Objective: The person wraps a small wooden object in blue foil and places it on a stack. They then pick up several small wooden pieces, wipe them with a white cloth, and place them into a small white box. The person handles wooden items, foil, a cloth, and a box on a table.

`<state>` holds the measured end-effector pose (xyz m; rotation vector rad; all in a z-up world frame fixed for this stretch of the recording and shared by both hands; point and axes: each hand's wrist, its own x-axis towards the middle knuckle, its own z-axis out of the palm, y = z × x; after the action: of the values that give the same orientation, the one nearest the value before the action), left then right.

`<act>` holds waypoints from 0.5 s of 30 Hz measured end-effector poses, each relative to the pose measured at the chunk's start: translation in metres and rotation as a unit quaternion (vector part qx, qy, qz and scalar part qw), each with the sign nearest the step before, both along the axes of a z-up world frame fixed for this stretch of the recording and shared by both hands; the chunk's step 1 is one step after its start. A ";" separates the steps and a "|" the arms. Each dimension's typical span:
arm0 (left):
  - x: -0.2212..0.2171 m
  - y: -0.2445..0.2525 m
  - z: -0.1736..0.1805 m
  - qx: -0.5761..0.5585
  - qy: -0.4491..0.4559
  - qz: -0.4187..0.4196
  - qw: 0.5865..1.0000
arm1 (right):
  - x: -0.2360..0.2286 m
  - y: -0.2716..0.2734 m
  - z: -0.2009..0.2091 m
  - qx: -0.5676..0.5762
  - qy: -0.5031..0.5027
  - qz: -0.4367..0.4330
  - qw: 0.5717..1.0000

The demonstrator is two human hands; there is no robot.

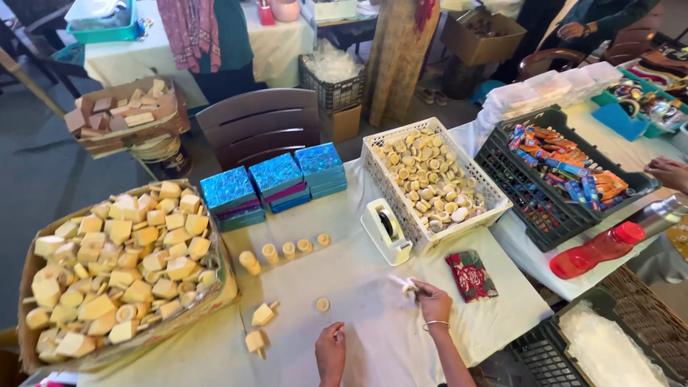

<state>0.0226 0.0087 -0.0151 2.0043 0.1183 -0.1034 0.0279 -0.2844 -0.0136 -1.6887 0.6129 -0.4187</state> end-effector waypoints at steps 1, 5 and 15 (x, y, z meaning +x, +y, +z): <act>0.006 0.000 -0.006 0.015 0.005 0.008 1.000 | 0.000 -0.002 0.017 -0.043 0.043 -0.031 0.998; 0.025 0.006 -0.019 0.055 0.028 0.010 0.998 | 0.014 0.001 0.047 -0.141 0.068 -0.074 0.985; 0.073 0.015 -0.016 0.248 -0.065 -0.033 0.966 | 0.097 0.054 -0.010 -0.266 0.093 0.040 0.959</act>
<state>0.0952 0.0236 -0.0312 2.5099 -0.0104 0.0197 0.1248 -0.2307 -0.0232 -2.2790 0.5981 -0.3891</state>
